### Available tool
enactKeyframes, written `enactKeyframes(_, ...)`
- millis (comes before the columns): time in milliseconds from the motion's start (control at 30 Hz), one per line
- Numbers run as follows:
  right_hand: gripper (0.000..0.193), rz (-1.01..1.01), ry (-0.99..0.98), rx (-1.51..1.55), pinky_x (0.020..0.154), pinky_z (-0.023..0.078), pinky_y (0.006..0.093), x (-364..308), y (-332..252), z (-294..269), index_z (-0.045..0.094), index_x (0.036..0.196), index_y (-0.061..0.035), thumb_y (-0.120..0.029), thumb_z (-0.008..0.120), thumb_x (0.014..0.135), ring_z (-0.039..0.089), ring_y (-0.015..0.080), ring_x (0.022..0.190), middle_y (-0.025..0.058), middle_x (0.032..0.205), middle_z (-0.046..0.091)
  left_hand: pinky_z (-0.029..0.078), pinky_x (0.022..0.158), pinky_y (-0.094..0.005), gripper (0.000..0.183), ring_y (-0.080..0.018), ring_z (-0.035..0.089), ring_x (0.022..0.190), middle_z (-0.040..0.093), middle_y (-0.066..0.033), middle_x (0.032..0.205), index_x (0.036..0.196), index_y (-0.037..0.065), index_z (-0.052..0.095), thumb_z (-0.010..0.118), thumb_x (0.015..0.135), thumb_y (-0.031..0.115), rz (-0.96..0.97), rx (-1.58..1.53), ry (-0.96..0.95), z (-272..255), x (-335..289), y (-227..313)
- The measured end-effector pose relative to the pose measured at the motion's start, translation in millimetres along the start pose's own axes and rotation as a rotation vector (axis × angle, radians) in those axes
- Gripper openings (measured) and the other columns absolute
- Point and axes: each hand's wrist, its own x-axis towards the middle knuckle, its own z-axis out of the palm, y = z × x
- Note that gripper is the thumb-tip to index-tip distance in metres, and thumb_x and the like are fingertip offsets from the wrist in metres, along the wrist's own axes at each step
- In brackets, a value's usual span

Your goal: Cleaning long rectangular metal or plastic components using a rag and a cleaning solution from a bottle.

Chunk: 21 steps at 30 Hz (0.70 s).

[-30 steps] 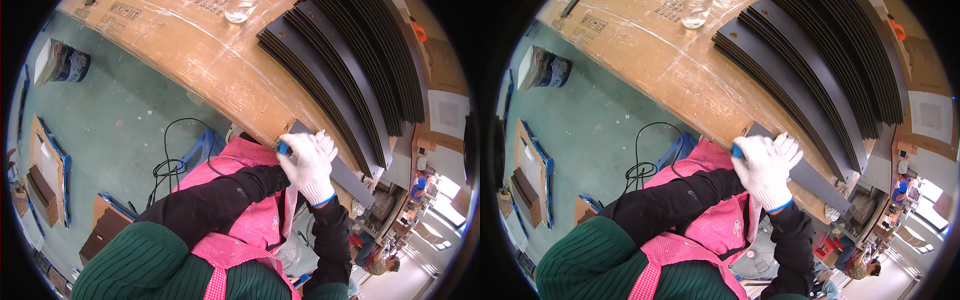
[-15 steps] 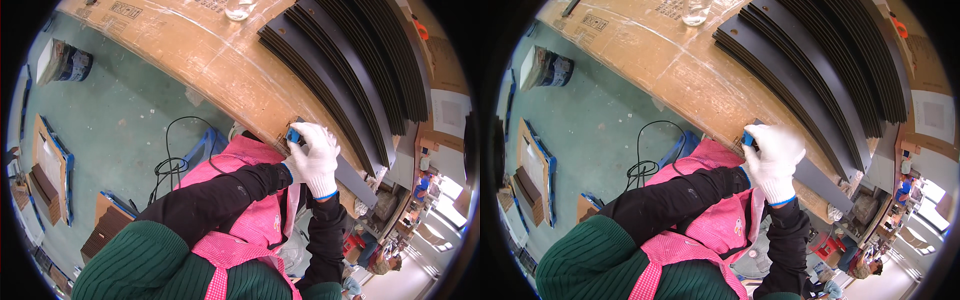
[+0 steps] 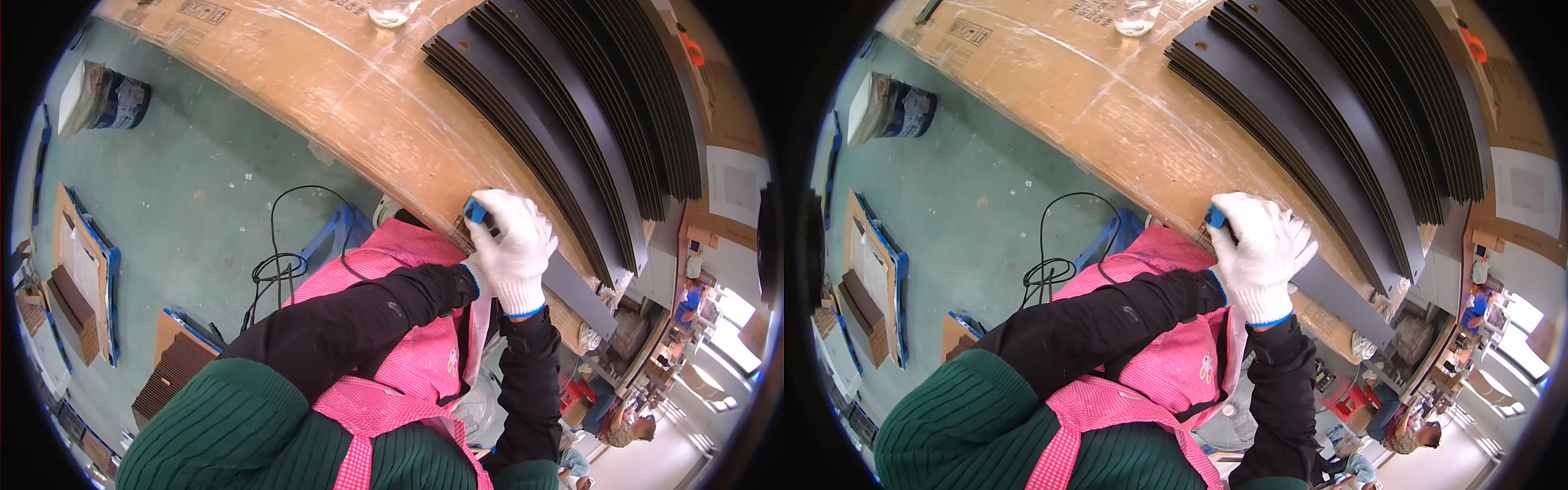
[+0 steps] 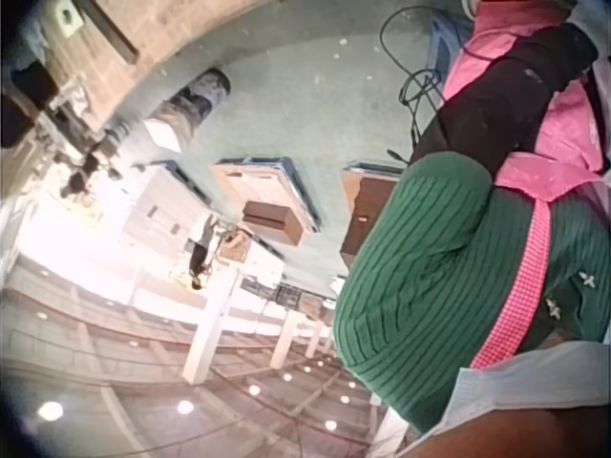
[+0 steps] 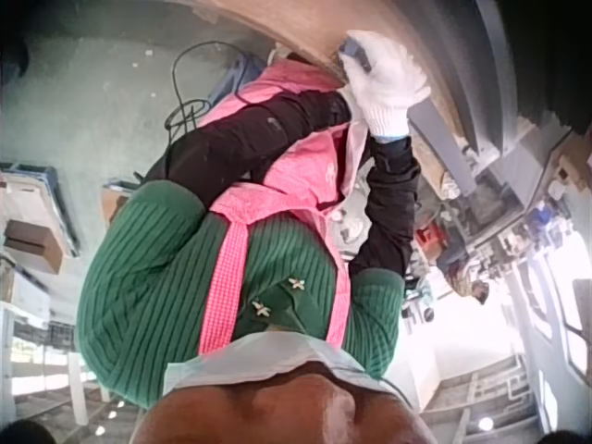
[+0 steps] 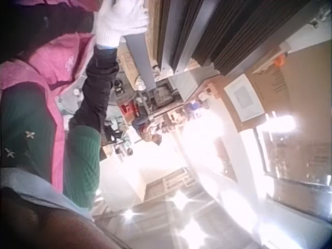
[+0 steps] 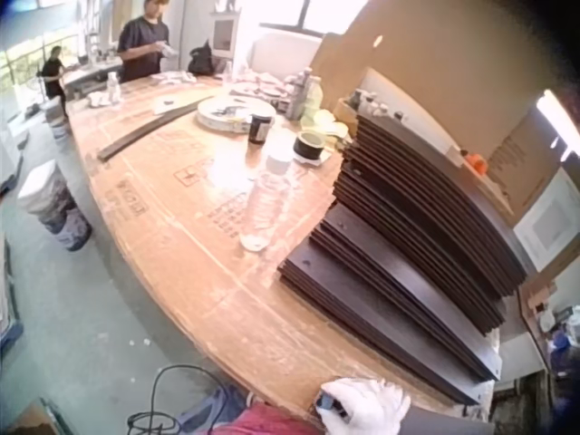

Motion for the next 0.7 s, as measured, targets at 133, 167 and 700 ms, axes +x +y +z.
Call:
enactKeyframes(133,0.043,0.375,0.226,0.462,0.081,0.055,0.0254,-4.9,19.0,-13.3,0.071,0.122,-0.0042,0.004,0.081,0.080,0.067,0.0107,0.091,0.0047,0.107,0.072,0.043,0.113,-0.0336,0.037,-0.0243,0.055,0.130,0.060,-0.0131,0.130,0.132,0.007,0.055,0.060,0.099,0.025,-0.140,0.437,-0.120,15.7,23.5,73.3)
enactKeyframes(167,0.040,0.490,0.254,0.634,0.086,0.056,0.0267,-8.9,27.4,-16.0,0.071,0.122,-0.0017,0.002,0.080,0.084,0.069,0.0122,0.094,0.0049,0.109,0.073,0.041,0.115,-0.0346,0.041,-0.0277,0.056,0.130,0.061,-0.0162,0.131,0.132,0.009,0.055,0.064,0.097,0.028,-0.134,0.877,-0.176,13.0,26.8,70.3)
enactKeyframes(700,0.038,0.547,0.800,1.392,0.098,0.051,0.0374,-99.2,144.9,-3.9,0.060,0.137,-0.0050,-0.027,0.062,0.106,0.062,0.0185,0.112,0.0060,0.123,0.068,0.020,0.129,-0.0576,0.097,-0.0449,0.037,0.151,0.044,-0.0290,0.158,0.152,-0.008,0.043,0.080,0.079,0.044,0.253,1.727,-0.298,-5.5,15.7,98.8)
